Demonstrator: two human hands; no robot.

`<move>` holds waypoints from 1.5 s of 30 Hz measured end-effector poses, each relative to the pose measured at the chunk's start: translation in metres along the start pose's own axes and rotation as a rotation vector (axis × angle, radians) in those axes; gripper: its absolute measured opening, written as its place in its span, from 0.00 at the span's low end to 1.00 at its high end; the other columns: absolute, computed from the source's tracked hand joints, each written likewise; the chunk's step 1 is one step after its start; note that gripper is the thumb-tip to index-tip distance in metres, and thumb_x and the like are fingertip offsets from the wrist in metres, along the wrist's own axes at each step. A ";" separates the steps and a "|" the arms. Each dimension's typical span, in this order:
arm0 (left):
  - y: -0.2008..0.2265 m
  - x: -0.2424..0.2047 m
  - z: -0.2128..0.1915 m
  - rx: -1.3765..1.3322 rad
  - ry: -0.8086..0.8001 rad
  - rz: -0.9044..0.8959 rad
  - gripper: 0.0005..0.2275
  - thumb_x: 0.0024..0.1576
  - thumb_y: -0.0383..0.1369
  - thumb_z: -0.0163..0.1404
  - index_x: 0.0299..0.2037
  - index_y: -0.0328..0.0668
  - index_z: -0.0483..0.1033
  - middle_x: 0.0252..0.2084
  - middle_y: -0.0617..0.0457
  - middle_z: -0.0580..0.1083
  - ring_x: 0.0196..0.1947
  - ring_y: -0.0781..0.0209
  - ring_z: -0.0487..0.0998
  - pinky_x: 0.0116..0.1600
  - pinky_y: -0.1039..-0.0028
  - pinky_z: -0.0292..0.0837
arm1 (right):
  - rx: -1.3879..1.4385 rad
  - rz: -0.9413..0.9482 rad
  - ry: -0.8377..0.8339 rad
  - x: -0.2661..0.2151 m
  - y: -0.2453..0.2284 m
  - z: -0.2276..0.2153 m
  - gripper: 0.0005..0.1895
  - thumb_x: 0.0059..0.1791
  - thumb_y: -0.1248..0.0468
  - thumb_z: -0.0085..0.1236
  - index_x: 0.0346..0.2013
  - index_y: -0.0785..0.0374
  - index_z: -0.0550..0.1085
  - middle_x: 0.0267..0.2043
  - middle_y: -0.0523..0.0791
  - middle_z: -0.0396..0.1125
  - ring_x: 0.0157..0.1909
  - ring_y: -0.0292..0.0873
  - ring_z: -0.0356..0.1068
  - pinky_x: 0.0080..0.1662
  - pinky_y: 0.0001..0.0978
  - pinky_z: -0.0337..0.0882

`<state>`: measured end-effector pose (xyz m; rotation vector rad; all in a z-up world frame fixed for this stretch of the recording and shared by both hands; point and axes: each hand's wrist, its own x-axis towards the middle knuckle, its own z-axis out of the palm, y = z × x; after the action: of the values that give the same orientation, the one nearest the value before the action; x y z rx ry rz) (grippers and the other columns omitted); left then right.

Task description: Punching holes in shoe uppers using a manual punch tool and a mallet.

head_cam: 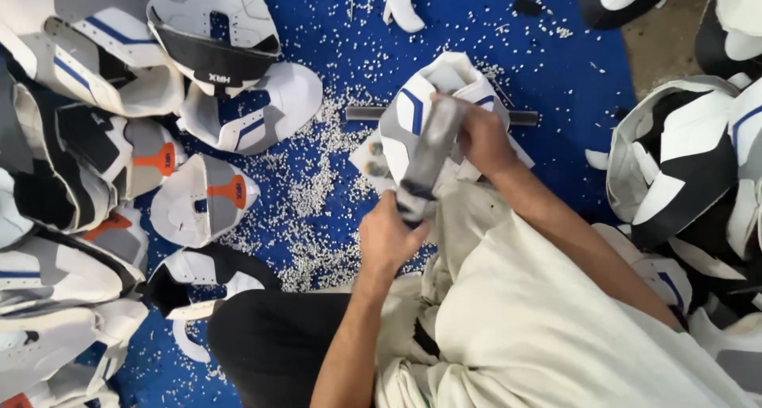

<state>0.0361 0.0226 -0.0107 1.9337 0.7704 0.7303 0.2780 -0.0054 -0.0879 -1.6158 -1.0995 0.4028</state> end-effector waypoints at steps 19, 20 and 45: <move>0.049 0.028 -0.019 -0.081 0.008 -0.040 0.20 0.46 0.31 0.63 0.44 0.38 0.67 0.31 0.49 0.72 0.29 0.56 0.74 0.36 0.72 0.70 | -0.025 -0.087 0.134 0.022 -0.013 -0.009 0.02 0.58 0.73 0.52 0.43 0.71 0.72 0.49 0.53 0.75 0.51 0.49 0.78 0.51 0.37 0.78; 0.022 0.031 -0.007 0.117 -0.081 -0.080 0.21 0.44 0.31 0.64 0.45 0.35 0.69 0.30 0.43 0.74 0.30 0.48 0.77 0.36 0.65 0.72 | -0.090 -0.177 0.110 0.021 -0.017 -0.009 0.02 0.58 0.73 0.53 0.44 0.71 0.73 0.49 0.53 0.75 0.50 0.50 0.77 0.51 0.38 0.77; 0.087 -0.020 -0.072 -0.251 0.205 0.065 0.18 0.45 0.27 0.60 0.42 0.38 0.64 0.32 0.51 0.71 0.26 0.62 0.73 0.36 0.75 0.70 | 0.201 0.228 -0.322 -0.010 -0.016 0.038 0.06 0.53 0.76 0.51 0.43 0.70 0.74 0.51 0.48 0.77 0.50 0.41 0.79 0.52 0.31 0.77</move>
<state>-0.0109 0.0107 0.0931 1.6812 0.7042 1.0267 0.2377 0.0079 -0.0895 -1.5330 -1.0730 0.9214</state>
